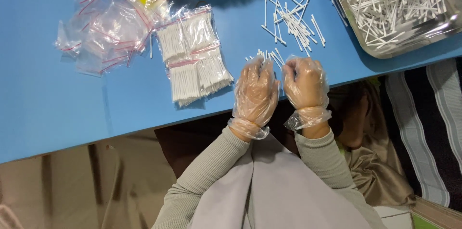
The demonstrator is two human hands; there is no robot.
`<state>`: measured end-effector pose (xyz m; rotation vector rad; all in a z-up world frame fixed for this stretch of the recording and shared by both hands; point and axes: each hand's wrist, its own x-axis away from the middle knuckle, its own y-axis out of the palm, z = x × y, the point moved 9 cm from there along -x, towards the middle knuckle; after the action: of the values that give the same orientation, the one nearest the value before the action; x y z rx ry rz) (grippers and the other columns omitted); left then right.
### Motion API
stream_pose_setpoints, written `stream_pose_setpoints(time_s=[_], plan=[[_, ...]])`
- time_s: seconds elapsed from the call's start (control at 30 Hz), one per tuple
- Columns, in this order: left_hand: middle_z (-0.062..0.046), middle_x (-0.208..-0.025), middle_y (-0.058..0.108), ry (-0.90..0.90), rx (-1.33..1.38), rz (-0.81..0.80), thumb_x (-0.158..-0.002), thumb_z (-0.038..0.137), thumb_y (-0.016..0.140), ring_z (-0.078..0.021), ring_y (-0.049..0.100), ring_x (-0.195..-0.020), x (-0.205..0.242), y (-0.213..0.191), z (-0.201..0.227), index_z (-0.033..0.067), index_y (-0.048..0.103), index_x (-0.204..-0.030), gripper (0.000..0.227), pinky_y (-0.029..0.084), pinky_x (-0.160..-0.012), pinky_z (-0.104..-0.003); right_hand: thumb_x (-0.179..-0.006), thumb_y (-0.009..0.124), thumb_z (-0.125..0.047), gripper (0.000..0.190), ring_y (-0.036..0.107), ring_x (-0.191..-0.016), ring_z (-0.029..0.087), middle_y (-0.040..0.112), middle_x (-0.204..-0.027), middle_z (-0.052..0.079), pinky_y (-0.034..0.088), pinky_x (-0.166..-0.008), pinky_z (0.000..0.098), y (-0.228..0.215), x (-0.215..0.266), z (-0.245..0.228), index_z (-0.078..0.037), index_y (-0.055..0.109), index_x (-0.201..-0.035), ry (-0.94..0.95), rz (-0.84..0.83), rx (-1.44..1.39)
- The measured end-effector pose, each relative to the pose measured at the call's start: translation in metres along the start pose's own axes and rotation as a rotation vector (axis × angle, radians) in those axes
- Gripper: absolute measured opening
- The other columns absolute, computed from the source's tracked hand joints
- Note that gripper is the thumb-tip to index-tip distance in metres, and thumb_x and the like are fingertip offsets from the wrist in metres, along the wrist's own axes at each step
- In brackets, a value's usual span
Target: Sorting and placing cotton swabs into small plastic bags at a workspace.
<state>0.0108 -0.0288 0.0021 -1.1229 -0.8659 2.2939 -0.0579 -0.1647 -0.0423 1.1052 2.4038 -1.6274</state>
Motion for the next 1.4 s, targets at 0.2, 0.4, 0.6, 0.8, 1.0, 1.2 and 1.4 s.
stream_pose_setpoints(time_s=[0.2, 0.4, 0.6, 0.8, 1.0, 1.2, 1.4], plan=[[-0.027, -0.128, 0.06, 0.046, 0.073, 0.038, -0.095, 0.012, 0.064, -0.0476, 0.061, -0.122, 0.01, 0.009, 0.005, -0.0006, 0.055, -0.138, 0.045, 0.055, -0.097, -0.057, -0.093, 0.071, -0.015, 0.009, 0.068, -0.09, 0.04, 0.071, -0.089, 0.012, 0.056, -0.079, 0.0497, 0.014, 0.005, -0.009, -0.011, 0.075, -0.1, 0.013, -0.146, -0.115], [-0.022, -0.136, 0.058, 0.031, 0.131, 0.031, -0.097, 0.017, 0.064, -0.0429, 0.06, -0.127, 0.012, 0.001, 0.004, 0.0089, 0.055, -0.14, 0.045, 0.051, -0.106, -0.052, -0.099, 0.073, -0.018, 0.013, 0.071, -0.092, 0.04, 0.073, -0.091, 0.016, 0.058, -0.072, 0.0452, -0.016, -0.002, -0.018, -0.007, 0.075, -0.104, 0.07, -0.142, -0.307], [-0.025, -0.138, 0.054, -0.049, 0.057, -0.026, -0.098, 0.025, 0.064, -0.0451, 0.056, -0.131, 0.018, 0.005, 0.001, 0.0049, 0.053, -0.141, 0.048, 0.047, -0.108, -0.056, -0.101, 0.068, -0.011, 0.009, 0.07, -0.09, 0.044, 0.07, -0.088, 0.017, 0.057, -0.072, 0.0489, 0.003, -0.011, 0.001, -0.005, 0.075, -0.103, 0.017, -0.102, -0.287], [-0.028, -0.135, 0.055, 0.026, 0.083, -0.02, -0.097, 0.017, 0.067, -0.048, 0.059, -0.126, 0.009, 0.01, 0.005, 0.0038, 0.048, -0.142, 0.051, 0.05, -0.102, -0.058, -0.098, 0.07, -0.009, 0.008, 0.069, -0.094, 0.044, 0.072, -0.092, 0.018, 0.057, -0.077, 0.0502, 0.024, -0.018, 0.004, -0.006, 0.076, -0.102, -0.013, -0.102, -0.347], [-0.023, -0.133, 0.059, -0.024, 0.031, -0.066, -0.101, 0.03, 0.061, -0.0403, 0.061, -0.127, -0.015, 0.017, -0.011, 0.0075, 0.052, -0.141, 0.047, 0.05, -0.105, -0.051, -0.097, 0.074, -0.008, 0.005, 0.071, -0.093, 0.031, 0.072, -0.096, 0.008, 0.056, -0.083, 0.0378, 0.002, -0.052, 0.004, -0.009, 0.076, -0.101, -0.009, 0.059, -0.13], [-0.023, -0.133, 0.059, -0.014, -0.061, -0.034, -0.096, 0.021, 0.062, -0.0415, 0.06, -0.129, -0.049, 0.04, -0.019, 0.0038, 0.053, -0.138, 0.046, 0.052, -0.106, -0.051, -0.085, 0.077, -0.027, 0.012, 0.069, -0.082, 0.031, 0.067, -0.073, 0.008, 0.05, -0.085, 0.0439, 0.06, -0.09, 0.03, -0.017, 0.073, -0.08, -0.121, 0.045, 0.186], [-0.021, -0.134, 0.058, -0.043, -0.113, -0.08, -0.091, 0.021, 0.065, -0.0388, 0.058, -0.132, -0.051, 0.05, -0.028, 0.0053, 0.053, -0.138, 0.051, 0.051, -0.109, -0.05, -0.085, 0.072, -0.032, 0.02, 0.07, -0.075, 0.03, 0.065, -0.069, 0.007, 0.057, -0.065, 0.0405, 0.073, -0.102, 0.036, -0.016, 0.072, -0.073, -0.007, -0.025, 0.376]])
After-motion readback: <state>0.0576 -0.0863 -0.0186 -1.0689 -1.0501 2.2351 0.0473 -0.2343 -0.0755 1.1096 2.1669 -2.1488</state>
